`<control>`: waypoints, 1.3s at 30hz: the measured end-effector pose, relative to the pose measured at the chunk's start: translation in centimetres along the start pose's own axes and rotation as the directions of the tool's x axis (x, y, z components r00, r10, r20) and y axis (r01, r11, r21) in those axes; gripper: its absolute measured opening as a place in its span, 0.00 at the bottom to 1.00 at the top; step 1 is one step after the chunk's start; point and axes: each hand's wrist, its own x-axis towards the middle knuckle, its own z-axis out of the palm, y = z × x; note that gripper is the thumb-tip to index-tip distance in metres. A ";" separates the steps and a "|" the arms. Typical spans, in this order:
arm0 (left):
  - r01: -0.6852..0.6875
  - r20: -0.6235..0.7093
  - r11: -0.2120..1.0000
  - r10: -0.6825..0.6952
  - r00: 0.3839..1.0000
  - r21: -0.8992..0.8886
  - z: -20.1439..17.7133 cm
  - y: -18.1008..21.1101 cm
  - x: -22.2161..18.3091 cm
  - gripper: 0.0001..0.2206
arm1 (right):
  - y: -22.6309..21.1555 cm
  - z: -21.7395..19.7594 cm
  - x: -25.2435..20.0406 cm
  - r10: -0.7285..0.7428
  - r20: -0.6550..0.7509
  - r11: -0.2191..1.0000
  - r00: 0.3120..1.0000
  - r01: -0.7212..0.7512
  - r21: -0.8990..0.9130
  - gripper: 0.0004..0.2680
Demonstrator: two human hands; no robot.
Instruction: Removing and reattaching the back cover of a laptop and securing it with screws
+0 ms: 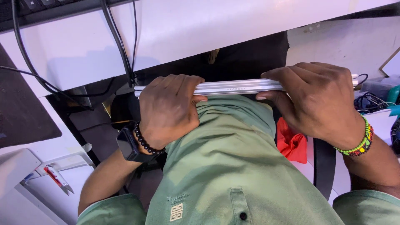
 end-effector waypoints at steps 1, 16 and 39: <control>-0.004 -0.018 1.000 0.004 1.000 0.022 0.1 0.0 0.0 0.06 | 0.0 0.0 0.1 -0.009 -0.029 0.999 1.000 0.010 0.033 0.11; -0.113 0.189 0.983 0.139 0.972 -0.142 -3.1 -0.1 0.8 0.20 | 0.2 6.9 -9.0 -0.128 -0.496 0.987 0.859 0.063 -0.145 0.04; -0.140 0.112 0.986 0.150 0.982 -0.091 -0.8 -2.3 0.7 0.11 | -6.4 20.2 -2.6 0.369 -0.184 0.818 0.911 -0.224 0.530 0.06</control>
